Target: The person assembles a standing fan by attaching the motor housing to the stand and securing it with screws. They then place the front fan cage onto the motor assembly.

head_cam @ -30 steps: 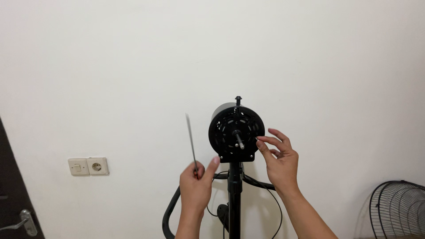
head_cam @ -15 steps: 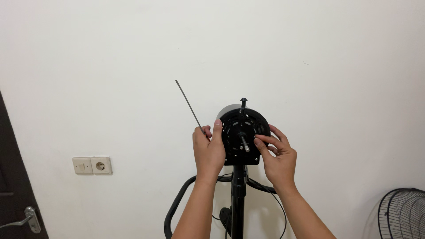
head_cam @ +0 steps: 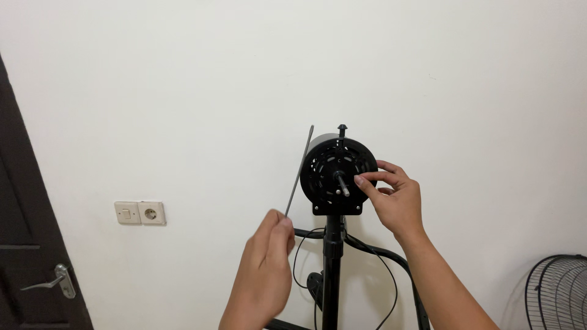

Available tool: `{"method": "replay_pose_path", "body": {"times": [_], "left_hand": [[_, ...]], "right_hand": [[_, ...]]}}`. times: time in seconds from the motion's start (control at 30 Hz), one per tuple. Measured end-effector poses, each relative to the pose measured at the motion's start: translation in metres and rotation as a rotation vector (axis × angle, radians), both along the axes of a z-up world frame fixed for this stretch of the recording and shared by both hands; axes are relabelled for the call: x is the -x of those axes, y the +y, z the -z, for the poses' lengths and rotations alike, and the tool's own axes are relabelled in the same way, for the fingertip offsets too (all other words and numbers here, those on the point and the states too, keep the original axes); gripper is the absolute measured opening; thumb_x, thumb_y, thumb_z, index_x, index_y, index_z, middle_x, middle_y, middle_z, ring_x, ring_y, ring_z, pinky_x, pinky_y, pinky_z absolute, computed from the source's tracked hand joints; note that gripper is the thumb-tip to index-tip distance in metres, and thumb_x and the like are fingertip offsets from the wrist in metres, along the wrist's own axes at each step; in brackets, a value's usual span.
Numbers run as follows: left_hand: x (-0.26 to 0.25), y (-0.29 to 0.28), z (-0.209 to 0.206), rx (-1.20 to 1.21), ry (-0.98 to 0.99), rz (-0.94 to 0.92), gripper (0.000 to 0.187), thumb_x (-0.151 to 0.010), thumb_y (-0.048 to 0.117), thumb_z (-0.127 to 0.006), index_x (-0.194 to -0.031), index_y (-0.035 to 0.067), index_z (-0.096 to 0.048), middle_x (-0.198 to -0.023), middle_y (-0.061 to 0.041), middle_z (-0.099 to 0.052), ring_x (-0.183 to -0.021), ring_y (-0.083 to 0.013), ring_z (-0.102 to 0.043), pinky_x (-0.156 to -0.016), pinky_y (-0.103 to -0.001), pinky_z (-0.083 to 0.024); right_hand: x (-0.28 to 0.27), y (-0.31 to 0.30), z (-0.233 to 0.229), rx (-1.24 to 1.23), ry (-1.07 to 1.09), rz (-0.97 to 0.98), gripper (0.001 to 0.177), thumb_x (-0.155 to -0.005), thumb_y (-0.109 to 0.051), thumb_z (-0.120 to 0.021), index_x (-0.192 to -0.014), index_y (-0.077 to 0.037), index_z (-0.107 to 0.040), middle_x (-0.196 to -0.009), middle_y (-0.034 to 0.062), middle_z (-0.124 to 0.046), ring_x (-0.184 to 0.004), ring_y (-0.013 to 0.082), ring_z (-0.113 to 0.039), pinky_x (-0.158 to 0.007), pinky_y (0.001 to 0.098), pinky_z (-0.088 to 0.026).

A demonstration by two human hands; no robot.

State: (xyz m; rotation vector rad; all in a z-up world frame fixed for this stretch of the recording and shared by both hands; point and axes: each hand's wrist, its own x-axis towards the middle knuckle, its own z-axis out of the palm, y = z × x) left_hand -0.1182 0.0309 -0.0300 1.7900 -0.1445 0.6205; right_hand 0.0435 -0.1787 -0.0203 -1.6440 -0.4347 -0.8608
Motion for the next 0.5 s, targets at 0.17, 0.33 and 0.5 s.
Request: {"method": "replay_pose_path", "body": {"times": [0.17, 0.33, 0.5], "left_hand": [[0.018, -0.006, 0.036, -0.008, 0.217, 0.136, 0.027, -0.098, 0.027, -0.049, -0.091, 0.004, -0.06, -0.059, -0.003, -0.05, -0.055, -0.0126, -0.045, -0.056, -0.032, -0.04], [0.024, -0.028, 0.049, -0.186, 0.282, 0.327, 0.023, -0.097, 0.028, -0.056, -0.107, 0.008, -0.064, -0.054, 0.002, -0.058, -0.051, -0.0071, -0.057, -0.056, -0.026, -0.046], [0.017, -0.056, 0.044, -0.157, 0.292, 0.156, 0.035, -0.099, 0.034, -0.057, -0.111, 0.005, -0.073, -0.053, 0.001, -0.048, -0.05, -0.0074, -0.042, -0.05, -0.03, -0.034]], "right_hand": [[0.001, 0.0, 0.001, 0.077, -0.076, 0.069, 0.015, -0.082, -0.026, -0.082, -0.089, -0.013, -0.082, -0.136, 0.008, -0.065, -0.113, 0.0212, -0.068, -0.083, 0.037, -0.057], [-0.007, -0.003, 0.006, 0.052, -0.096, 0.066, 0.026, -0.079, -0.027, -0.086, -0.096, -0.009, -0.076, -0.136, 0.0081, -0.067, -0.116, 0.0218, -0.069, -0.086, 0.0386, -0.057], [-0.032, -0.012, 0.01, -0.1, -0.055, -0.14, 0.071, -0.072, -0.024, -0.091, -0.128, -0.008, -0.05, -0.144, 0.0141, -0.055, -0.126, 0.028, -0.061, -0.095, 0.0411, -0.053]]}}
